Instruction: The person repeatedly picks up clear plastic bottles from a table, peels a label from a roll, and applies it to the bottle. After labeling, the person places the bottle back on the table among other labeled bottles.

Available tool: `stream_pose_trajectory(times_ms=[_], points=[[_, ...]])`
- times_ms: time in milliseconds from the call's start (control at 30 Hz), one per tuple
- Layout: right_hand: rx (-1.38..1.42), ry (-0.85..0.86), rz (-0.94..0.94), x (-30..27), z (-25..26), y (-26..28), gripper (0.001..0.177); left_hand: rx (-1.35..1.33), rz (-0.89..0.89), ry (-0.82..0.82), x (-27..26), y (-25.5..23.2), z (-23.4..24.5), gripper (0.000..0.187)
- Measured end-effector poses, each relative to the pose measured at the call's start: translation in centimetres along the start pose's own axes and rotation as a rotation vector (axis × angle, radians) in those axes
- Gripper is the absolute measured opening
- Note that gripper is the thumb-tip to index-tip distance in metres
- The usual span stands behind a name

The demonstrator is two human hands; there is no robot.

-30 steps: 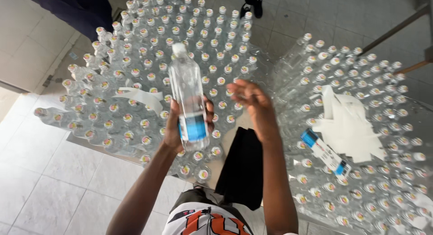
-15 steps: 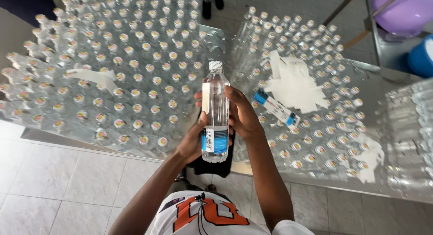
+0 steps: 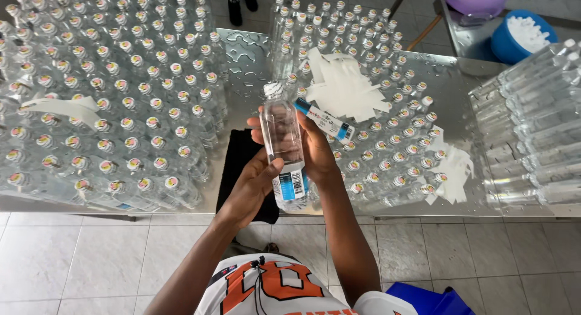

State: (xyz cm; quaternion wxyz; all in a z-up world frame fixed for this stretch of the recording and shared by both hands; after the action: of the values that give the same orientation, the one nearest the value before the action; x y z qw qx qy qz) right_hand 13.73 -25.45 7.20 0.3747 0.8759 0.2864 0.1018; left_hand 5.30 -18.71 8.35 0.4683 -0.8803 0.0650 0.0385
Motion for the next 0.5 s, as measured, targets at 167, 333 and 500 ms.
stream_pose_trajectory(times_ms=[167,333,500], points=[[-0.308,-0.188,0.122,-2.2,2.9,2.4,0.072,0.196,-0.102,-0.265,0.6,2.0,2.1,0.064],[-0.516,-0.271,0.180,-2.7,5.6,1.5,0.067,0.393,-0.192,-0.390,1.6,3.0,3.4,0.093],[-0.223,-0.410,0.101,-2.1,7.2,0.3,0.064,0.256,-0.103,-0.285,2.3,4.6,4.1,0.058]])
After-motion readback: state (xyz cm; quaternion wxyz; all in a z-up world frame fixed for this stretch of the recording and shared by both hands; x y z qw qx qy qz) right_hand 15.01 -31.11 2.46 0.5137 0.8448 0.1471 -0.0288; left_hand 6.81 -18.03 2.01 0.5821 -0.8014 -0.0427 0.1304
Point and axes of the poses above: each hand's wrist, its own x-axis towards the middle knuckle, its own z-axis out of the back of the hand, y = z × x, the point moved 9 cm from there along x, towards the middle knuckle, and after that the axes turned 6 degrees about -y, right-handed, at the moved point
